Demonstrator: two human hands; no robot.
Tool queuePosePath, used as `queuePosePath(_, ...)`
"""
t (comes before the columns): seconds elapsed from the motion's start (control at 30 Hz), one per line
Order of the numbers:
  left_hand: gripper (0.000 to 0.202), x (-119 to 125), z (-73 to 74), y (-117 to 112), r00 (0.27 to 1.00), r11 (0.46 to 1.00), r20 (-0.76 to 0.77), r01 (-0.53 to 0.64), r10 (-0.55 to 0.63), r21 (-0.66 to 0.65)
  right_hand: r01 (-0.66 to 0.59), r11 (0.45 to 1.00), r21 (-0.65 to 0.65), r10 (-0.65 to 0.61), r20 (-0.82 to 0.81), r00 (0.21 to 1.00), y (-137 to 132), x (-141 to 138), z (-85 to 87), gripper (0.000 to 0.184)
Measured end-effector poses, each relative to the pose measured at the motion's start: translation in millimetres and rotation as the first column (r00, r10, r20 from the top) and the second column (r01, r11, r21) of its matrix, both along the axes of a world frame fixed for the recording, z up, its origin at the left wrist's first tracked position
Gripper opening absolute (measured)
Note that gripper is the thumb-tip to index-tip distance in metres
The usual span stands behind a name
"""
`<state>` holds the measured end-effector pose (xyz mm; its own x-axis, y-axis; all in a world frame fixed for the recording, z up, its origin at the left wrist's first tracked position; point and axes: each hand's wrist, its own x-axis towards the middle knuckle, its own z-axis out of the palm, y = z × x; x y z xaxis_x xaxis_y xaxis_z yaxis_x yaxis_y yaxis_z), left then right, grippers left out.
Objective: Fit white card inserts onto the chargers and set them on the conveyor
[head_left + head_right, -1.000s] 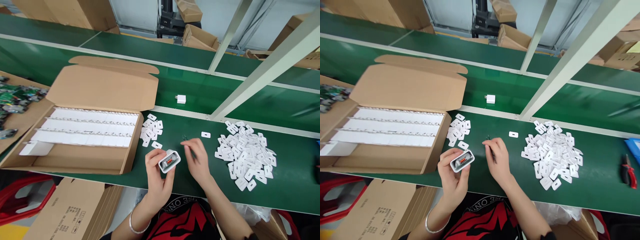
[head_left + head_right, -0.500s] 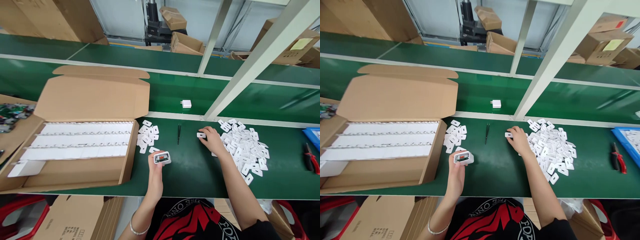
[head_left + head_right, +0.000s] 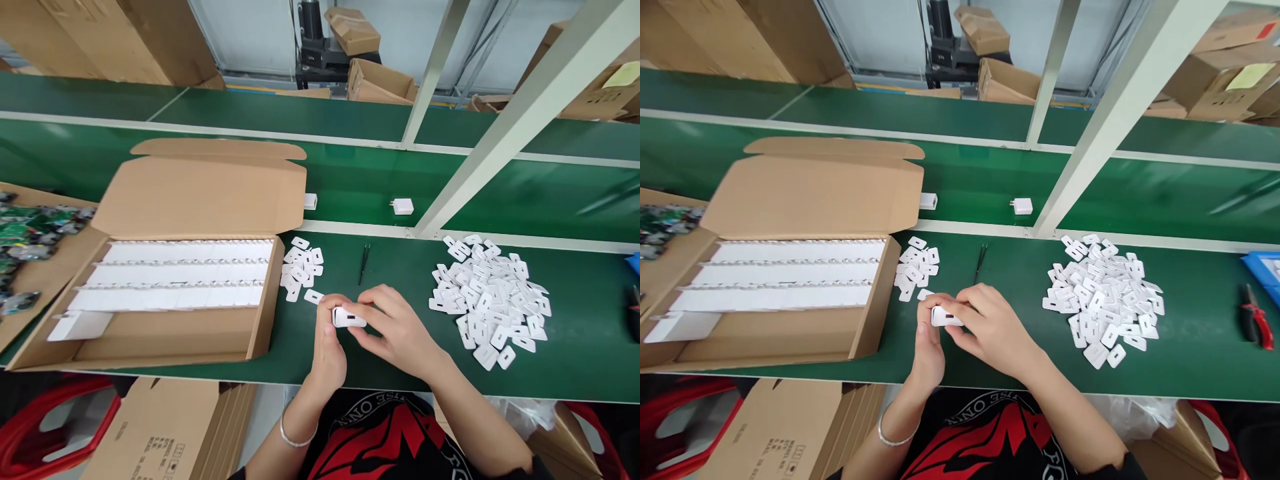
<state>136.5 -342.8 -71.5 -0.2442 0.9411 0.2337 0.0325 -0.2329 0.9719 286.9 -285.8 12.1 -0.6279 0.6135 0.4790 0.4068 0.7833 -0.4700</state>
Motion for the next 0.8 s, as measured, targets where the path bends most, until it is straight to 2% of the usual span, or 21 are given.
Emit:
queuePosePath(0.1, 0.036, -1.2, 6.1, -0.2, 0.997, 1.000, -0.069, -0.027, 0.028, 0.013, 0.016, 1.000, -0.024, -0.016, -0.001, 1.000, -3.6, -2.5, -5.3, 0.027)
queuePosePath(0.2, 0.028, -1.3, 7.4, 0.5, 0.996, 0.997, -0.066, -0.050, 0.054, 0.061, 0.059, 0.974, -0.217, -0.075, -0.065, 0.995, -5.0, -1.9, -13.7, 0.033)
queuePosePath(0.27, 0.028, -0.3, 5.4, 1.0, 0.998, 0.992, -0.043, -0.048, 0.053, 0.117, 0.061, 0.895, -0.441, -0.130, -0.128, 0.983, -6.4, -3.2, -20.9, 0.043)
queuePosePath(0.33, 0.030, 1.1, 2.7, 1.8, 0.998, 0.987, -0.051, -0.040, 0.048, 0.156, 0.003, 0.765, -0.644, -0.159, -0.184, 0.970, -7.0, -6.0, -30.5, 0.049)
queuePosePath(0.4, 0.035, 1.4, 0.2, 3.5, 0.994, 0.988, -0.098, -0.031, 0.046, 0.152, -0.068, 0.666, -0.743, -0.172, -0.241, 0.955, -5.7, -8.9, -42.6, 0.052)
queuePosePath(0.43, 0.039, 0.7, -0.9, 4.7, 0.991, 0.991, -0.130, -0.023, 0.040, 0.129, -0.083, 0.652, -0.753, -0.191, -0.270, 0.944, -4.3, -9.9, -49.4, 0.052)
queuePosePath(0.53, 0.051, -4.7, -4.0, 9.9, 0.977, 0.999, -0.208, 0.045, -0.040, 0.018, -0.038, 0.694, -0.719, -0.266, -0.305, 0.914, 0.4, -9.5, -70.5, 0.049)
queuePosePath(0.63, 0.048, -10.8, -8.0, 15.4, 0.962, 0.988, -0.223, 0.147, -0.155, -0.053, 0.017, 0.718, -0.696, -0.292, -0.279, 0.915, 1.6, -6.7, -87.7, 0.047)
queuePosePath(0.7, 0.042, -12.6, -11.2, 17.9, 0.961, 0.985, -0.217, 0.162, -0.170, -0.058, 0.026, 0.724, -0.689, -0.297, -0.278, 0.914, 0.2, -6.0, -94.2, 0.047)
queuePosePath(0.8, 0.040, -11.3, -15.4, 19.7, 0.969, 0.991, -0.209, 0.129, -0.132, -0.024, 0.022, 0.749, -0.663, -0.296, -0.304, 0.906, -1.8, -7.5, -96.5, 0.047)
